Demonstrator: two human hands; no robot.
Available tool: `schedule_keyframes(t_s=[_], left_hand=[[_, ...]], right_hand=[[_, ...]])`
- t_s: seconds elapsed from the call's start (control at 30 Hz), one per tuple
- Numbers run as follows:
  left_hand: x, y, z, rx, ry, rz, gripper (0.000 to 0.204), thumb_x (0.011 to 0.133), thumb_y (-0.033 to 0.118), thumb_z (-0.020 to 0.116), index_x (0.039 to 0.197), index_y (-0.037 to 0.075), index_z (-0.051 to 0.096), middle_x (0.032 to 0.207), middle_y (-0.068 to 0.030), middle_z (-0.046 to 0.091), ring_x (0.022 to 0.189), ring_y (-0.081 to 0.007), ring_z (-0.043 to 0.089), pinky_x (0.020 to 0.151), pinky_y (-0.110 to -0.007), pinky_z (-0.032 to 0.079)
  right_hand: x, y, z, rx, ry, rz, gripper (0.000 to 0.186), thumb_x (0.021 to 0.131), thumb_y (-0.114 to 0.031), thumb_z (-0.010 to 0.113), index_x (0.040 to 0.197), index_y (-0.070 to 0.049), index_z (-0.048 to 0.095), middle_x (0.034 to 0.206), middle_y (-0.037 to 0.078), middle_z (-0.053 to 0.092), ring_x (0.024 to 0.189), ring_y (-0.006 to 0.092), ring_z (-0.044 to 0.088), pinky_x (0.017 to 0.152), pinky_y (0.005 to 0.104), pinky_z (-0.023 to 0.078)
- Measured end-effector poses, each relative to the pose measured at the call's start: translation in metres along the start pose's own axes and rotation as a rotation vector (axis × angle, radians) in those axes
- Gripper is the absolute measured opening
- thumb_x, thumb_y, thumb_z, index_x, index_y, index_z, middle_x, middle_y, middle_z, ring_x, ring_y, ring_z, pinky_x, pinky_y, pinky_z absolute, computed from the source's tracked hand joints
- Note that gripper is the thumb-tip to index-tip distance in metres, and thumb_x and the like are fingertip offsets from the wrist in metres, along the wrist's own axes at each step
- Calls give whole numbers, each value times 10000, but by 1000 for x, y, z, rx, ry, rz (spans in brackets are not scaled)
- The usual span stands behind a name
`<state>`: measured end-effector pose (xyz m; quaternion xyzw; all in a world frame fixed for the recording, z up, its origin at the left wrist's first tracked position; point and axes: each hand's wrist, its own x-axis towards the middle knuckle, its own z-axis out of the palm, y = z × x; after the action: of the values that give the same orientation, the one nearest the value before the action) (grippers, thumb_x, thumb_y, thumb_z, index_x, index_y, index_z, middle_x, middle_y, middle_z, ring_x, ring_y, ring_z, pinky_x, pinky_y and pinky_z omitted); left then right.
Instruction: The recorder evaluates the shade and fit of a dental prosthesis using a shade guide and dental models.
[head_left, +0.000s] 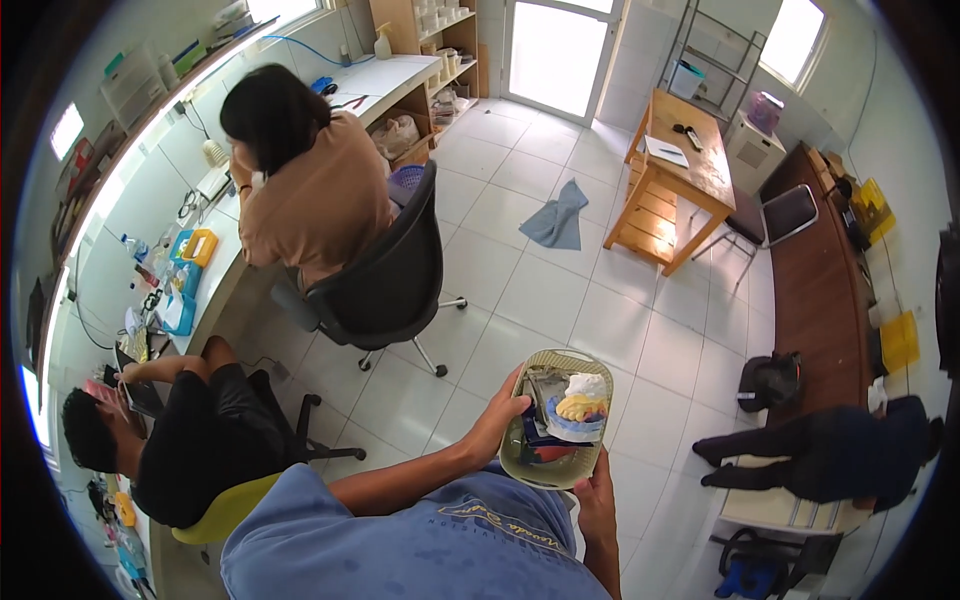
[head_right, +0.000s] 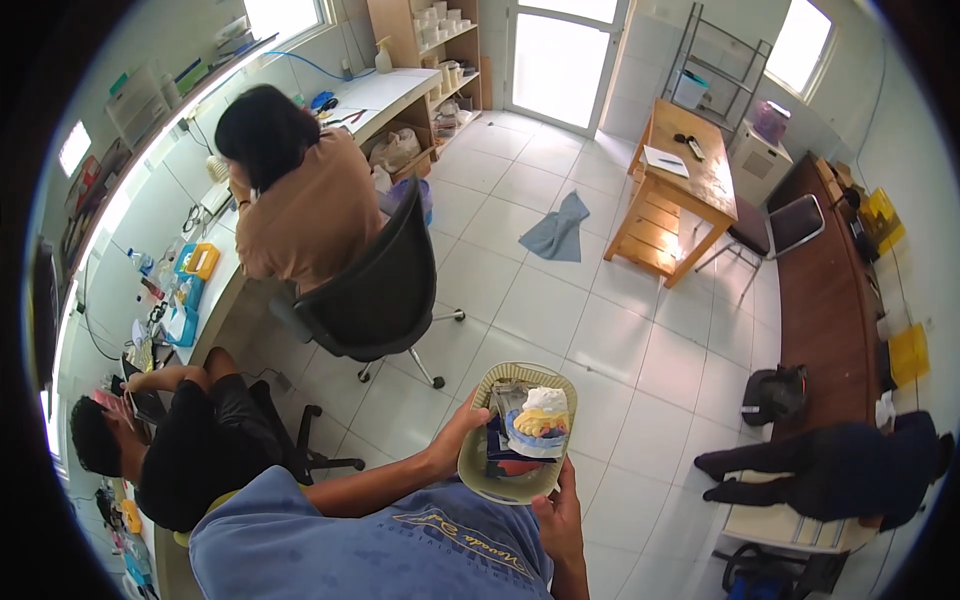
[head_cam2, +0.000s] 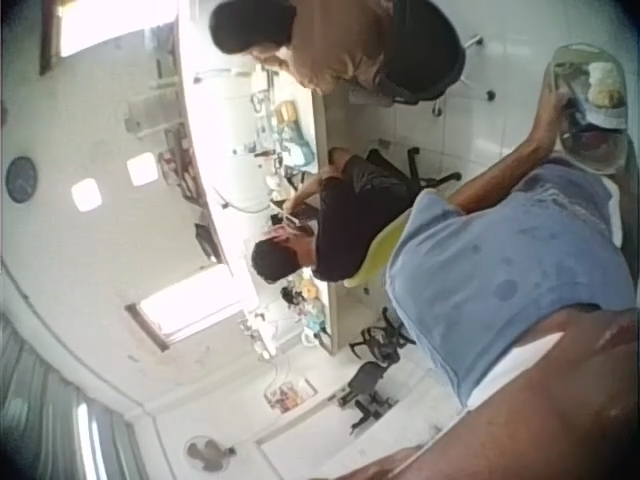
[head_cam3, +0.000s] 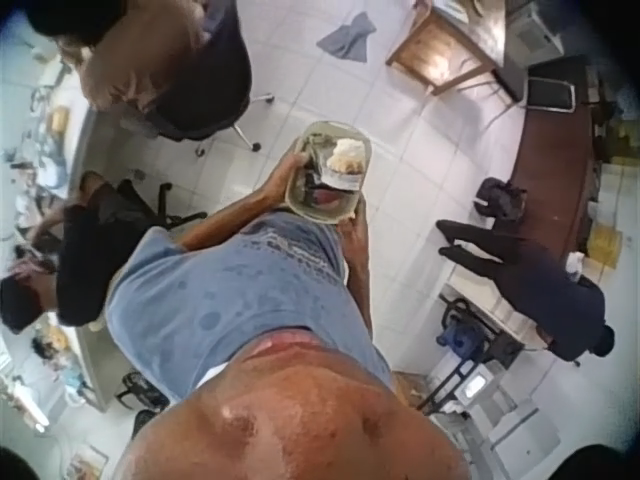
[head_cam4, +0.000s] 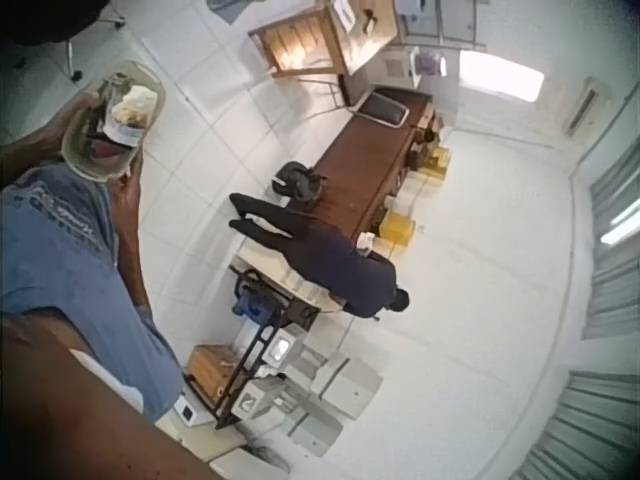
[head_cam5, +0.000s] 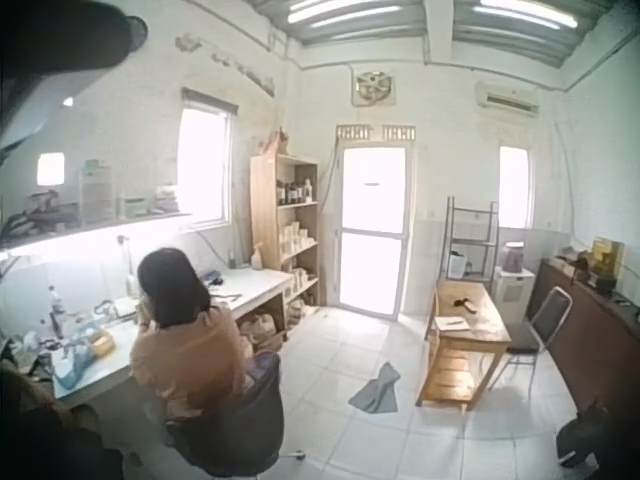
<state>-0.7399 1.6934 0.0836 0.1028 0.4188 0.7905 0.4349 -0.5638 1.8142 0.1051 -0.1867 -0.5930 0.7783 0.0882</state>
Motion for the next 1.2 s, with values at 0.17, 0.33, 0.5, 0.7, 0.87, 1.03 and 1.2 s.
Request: schedule_keyframes(t_s=[0.17,0.33,0.5,0.7,0.87,1.03,1.2], left_hand=[[117,22,4,-28,116,55,745,911,284,518,1533,27,199,1476,-141,385,1359,-215,378,1157,-345,268],[219,56,-4,-68,241,165,727,911,241,498,1535,26,194,1479,-134,378,1366,-211,364,1165,-342,249],[309,105,-25,-132,349,256,727,920,232,499,1538,27,174,1486,-130,364,1364,-216,362,1161,-342,247],[405,156,-95,-141,427,387,694,946,237,492,1533,33,184,1478,-130,371,1360,-223,367,1164,-350,246],[471,219,-146,-110,470,395,690,957,250,476,1538,40,168,1484,-130,357,1368,-222,353,1163,-353,246],[527,291,-201,-15,569,319,691,973,281,464,1545,43,159,1492,-148,331,1376,-239,336,1153,-366,265],[571,339,-255,238,817,128,730,963,288,527,1553,51,169,1478,-185,333,1335,-292,389,1097,-386,343]], right_hand=[[133,-34,-50,34,-46,123,726,935,-218,658,1499,-15,249,1386,141,473,1245,222,514,1017,346,452],[268,-83,-82,-38,-199,177,694,889,-43,594,1495,-9,258,1371,135,485,1244,213,508,1022,329,442],[400,-114,-80,-19,-295,225,688,827,67,524,1481,16,317,1383,134,481,1264,204,496,1035,323,429],[552,-112,-56,-115,-413,149,666,832,-6,528,1472,6,344,1330,119,536,1175,201,569,983,348,506],[660,-122,-20,-67,-446,218,673,817,7,525,1468,1,356,1313,108,544,1137,184,580,958,325,514],[767,-136,23,-73,-489,281,754,783,79,505,1506,25,297,1381,140,497,1215,186,535,962,278,473],[867,-133,67,-45,-553,359,750,782,76,507,1502,23,306,1380,143,495,1199,188,551,965,277,479]])
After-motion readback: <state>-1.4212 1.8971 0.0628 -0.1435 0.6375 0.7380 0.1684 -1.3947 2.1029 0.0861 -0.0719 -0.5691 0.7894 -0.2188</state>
